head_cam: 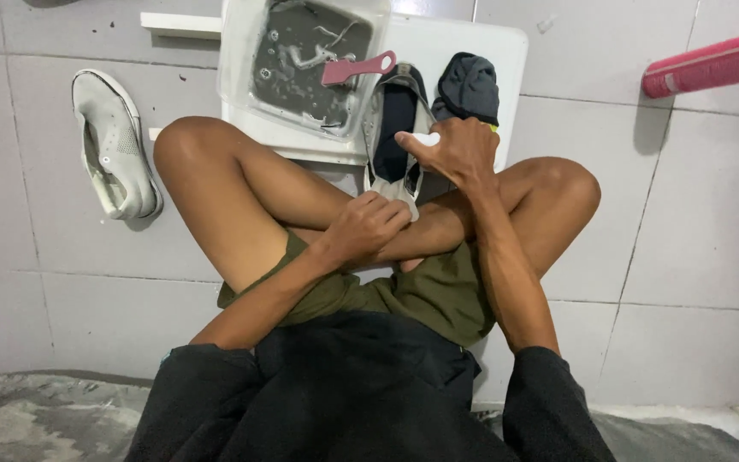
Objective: Cleaning a black sneaker using a brush, a container of cleaning solution, and a cloth while sitting on the floor.
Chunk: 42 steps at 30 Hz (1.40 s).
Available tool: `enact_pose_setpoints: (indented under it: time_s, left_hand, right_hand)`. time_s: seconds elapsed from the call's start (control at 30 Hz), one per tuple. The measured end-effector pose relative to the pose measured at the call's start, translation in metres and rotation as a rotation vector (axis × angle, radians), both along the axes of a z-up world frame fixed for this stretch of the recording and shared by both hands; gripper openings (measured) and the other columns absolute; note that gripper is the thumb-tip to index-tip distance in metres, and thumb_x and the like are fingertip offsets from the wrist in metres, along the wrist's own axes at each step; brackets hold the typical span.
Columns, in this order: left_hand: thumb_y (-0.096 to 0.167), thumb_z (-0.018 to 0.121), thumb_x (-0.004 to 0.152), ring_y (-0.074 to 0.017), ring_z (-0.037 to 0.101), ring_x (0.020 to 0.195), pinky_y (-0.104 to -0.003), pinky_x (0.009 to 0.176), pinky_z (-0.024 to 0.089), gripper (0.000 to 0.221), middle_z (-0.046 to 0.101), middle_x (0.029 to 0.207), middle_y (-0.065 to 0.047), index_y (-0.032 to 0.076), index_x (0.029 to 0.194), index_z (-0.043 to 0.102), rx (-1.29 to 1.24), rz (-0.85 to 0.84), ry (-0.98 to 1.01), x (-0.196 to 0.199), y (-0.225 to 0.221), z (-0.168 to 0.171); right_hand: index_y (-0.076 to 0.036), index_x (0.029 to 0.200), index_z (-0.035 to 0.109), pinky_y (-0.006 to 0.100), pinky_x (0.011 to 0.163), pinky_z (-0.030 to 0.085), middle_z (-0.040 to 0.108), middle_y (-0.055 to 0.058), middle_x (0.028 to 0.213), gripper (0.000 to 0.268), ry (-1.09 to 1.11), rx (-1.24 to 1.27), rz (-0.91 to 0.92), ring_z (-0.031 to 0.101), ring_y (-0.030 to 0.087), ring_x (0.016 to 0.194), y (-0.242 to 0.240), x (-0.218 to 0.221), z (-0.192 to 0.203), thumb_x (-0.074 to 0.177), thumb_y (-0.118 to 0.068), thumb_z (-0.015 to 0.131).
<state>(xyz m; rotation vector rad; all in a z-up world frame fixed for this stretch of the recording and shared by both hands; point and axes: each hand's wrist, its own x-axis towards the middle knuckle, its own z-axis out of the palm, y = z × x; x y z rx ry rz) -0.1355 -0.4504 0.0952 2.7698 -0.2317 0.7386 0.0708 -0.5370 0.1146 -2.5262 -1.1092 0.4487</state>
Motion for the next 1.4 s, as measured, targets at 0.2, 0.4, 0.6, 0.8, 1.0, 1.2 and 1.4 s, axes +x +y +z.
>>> enact_pose_setpoints:
  time_s: [0.2,0.4,0.6,0.8,1.0,1.2,1.4]
  left_hand:
    - [0.015,0.055,0.099,-0.0204,0.055,0.066,-0.031,0.066,0.045,0.014,0.054,0.075,-0.003,0.012,0.086,0.060,-0.063,-0.045,0.002,0.006,0.000,-0.017]
    - [0.030,0.058,0.103,-0.0300,0.066,0.101,-0.039,0.084,0.049,0.022,0.069,0.099,-0.009,0.009,0.100,0.066,-0.423,-0.033,0.124,0.010,0.014,-0.015]
    - [0.043,0.077,0.089,-0.0352,0.063,0.114,-0.045,0.095,0.048,0.044,0.068,0.111,-0.013,0.008,0.114,0.066,-0.490,-0.059,0.213,0.009,0.034,0.004]
    - [0.032,0.068,0.100,-0.0193,0.060,0.077,-0.031,0.072,0.050,0.020,0.051,0.079,0.004,0.016,0.090,0.065,-0.700,0.359,0.131,0.011,0.024,-0.008]
    - [0.019,0.084,0.082,-0.0534,0.047,0.134,-0.048,0.112,0.047,0.085,0.041,0.143,-0.034,-0.004,0.145,0.031,-1.319,0.643,0.406,0.023,0.022,-0.036]
    - [0.003,0.069,0.084,-0.0513,0.031,0.147,-0.054,0.124,0.031,0.092,0.023,0.163,-0.033,0.003,0.163,0.020,-1.124,0.430,0.337,0.040,0.008,-0.030]
    - [0.005,0.055,0.099,-0.0454,0.045,0.140,-0.051,0.117,0.043,0.066,0.047,0.151,-0.029,0.011,0.160,0.032,-1.192,0.549,0.402,0.045,0.012,0.003]
  right_hand:
    - [-0.011,0.067,0.075,0.056,0.059,0.050,0.061,0.031,0.061,0.071,0.063,-0.143,-0.036,0.065,0.056,0.068,0.001,0.007,-0.037,0.084,-0.079,0.062]
    - [-0.012,0.093,0.082,0.059,0.080,0.054,0.072,0.033,0.087,0.086,0.264,-0.344,-0.013,0.068,0.056,0.092,0.006,0.013,-0.013,0.081,-0.090,0.048]
    - [-0.008,0.087,0.082,0.062,0.068,0.054,0.068,0.032,0.075,0.075,0.236,-0.151,-0.038,0.066,0.058,0.077,0.002,-0.001,-0.028,0.086,-0.080,0.057]
    - [-0.011,0.059,0.070,0.058,0.062,0.049,0.061,0.028,0.060,0.075,0.311,-0.115,-0.077,0.062,0.059,0.068,0.006,-0.004,-0.014,0.086,-0.079,0.057]
    - [-0.015,0.067,0.075,0.057,0.069,0.053,0.066,0.031,0.071,0.071,0.282,-0.198,-0.167,0.067,0.056,0.080,0.012,-0.011,-0.013,0.080,-0.082,0.056]
    - [-0.011,0.079,0.080,0.063,0.072,0.052,0.066,0.034,0.075,0.067,0.253,-0.208,-0.202,0.066,0.058,0.082,0.016,-0.015,-0.009,0.080,-0.075,0.060]
    - [-0.005,0.084,0.079,0.065,0.073,0.052,0.067,0.037,0.079,0.073,0.284,-0.145,-0.277,0.065,0.061,0.084,0.018,-0.014,0.002,0.084,-0.075,0.059]
